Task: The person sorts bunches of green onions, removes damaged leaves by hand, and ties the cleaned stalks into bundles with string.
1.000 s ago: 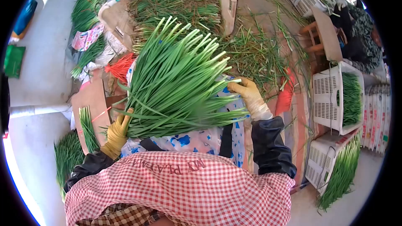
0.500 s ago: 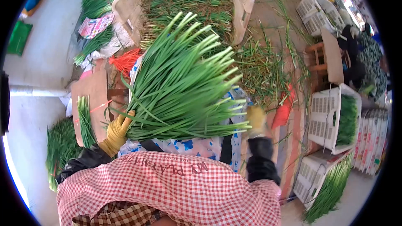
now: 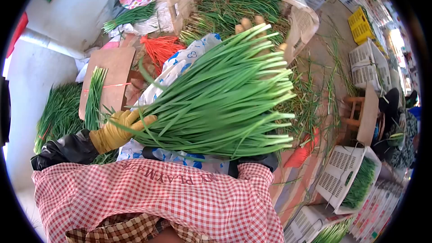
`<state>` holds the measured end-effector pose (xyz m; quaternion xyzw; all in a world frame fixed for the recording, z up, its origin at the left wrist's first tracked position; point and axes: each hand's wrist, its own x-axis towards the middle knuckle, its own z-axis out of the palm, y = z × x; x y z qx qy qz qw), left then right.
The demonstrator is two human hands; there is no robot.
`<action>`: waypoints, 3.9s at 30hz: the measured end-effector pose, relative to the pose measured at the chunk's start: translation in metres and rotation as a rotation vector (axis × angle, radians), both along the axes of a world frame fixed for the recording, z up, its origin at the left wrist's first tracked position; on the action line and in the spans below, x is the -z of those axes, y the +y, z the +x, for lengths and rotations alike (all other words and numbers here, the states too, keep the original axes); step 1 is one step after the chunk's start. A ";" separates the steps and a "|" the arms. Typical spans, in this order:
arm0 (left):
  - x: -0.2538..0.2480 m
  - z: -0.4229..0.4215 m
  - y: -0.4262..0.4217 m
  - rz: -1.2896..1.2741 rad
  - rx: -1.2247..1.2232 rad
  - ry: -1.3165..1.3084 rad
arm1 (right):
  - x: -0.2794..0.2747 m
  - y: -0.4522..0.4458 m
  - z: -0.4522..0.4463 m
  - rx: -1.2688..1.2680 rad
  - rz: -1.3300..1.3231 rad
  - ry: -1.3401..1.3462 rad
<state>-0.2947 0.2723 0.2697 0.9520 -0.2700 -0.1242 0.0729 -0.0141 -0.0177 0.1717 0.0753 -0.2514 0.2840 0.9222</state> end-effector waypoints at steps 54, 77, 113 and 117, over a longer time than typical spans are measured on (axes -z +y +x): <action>0.141 0.189 -0.070 -2.011 -0.391 1.952 | -0.095 -0.037 -0.064 0.399 -2.136 -0.184; 0.084 0.130 -0.039 -1.863 -0.551 1.435 | -0.097 -0.009 -0.160 0.801 -2.309 -1.128; 0.083 0.121 -0.025 -1.944 -0.981 1.186 | -0.062 0.008 -0.097 0.677 -2.435 -1.048; 0.079 0.119 -0.022 -1.996 -0.930 1.241 | -0.067 -0.002 -0.086 0.083 -1.651 -0.226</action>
